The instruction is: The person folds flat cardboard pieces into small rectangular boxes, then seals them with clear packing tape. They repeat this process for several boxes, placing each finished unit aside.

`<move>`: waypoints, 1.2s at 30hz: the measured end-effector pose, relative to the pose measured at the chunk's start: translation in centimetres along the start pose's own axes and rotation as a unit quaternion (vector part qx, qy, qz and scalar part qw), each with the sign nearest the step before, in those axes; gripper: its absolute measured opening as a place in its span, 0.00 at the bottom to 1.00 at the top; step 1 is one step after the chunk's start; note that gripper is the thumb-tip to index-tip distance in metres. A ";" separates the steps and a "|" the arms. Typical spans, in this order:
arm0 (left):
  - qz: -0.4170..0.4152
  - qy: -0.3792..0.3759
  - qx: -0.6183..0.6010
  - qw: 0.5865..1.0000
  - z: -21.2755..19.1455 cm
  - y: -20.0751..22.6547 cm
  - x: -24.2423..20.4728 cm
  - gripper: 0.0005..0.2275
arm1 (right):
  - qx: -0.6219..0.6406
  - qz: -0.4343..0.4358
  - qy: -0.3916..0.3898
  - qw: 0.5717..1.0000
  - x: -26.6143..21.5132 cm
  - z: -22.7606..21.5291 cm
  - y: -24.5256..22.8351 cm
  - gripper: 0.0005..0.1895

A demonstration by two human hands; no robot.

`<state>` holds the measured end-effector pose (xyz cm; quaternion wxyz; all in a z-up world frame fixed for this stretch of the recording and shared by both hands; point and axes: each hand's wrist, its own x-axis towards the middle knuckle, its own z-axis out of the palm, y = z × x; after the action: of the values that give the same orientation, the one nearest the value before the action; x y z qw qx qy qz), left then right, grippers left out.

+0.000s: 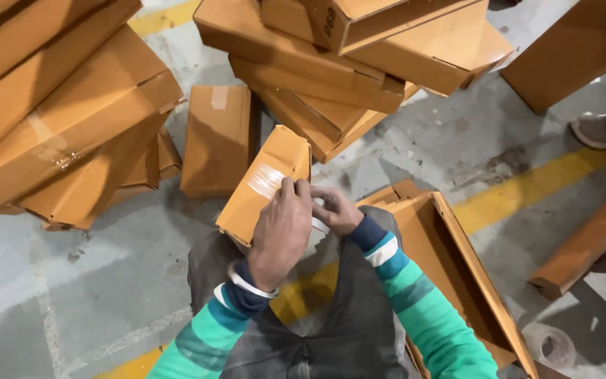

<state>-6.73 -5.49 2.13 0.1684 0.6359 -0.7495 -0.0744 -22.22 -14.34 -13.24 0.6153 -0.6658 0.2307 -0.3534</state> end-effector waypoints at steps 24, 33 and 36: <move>-0.101 -0.037 0.022 0.994 20.6 -7.1 3.9 0.10 | -0.449 0.061 -0.066 0.889 -1.2 1.3 17.9 0.13; -0.003 -0.034 0.057 0.998 17.0 -6.5 3.4 0.09 | -0.110 0.152 0.120 0.975 -2.2 1.7 16.2 0.16; -0.001 -0.020 0.057 0.998 16.9 -6.4 3.2 0.09 | -0.101 0.113 0.108 0.983 -2.9 3.6 12.2 0.15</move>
<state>-7.04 -11.47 -15.17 0.1167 0.6438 -0.7549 -0.0449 -19.76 -11.48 -25.76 0.5522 -0.6524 0.4036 -0.3264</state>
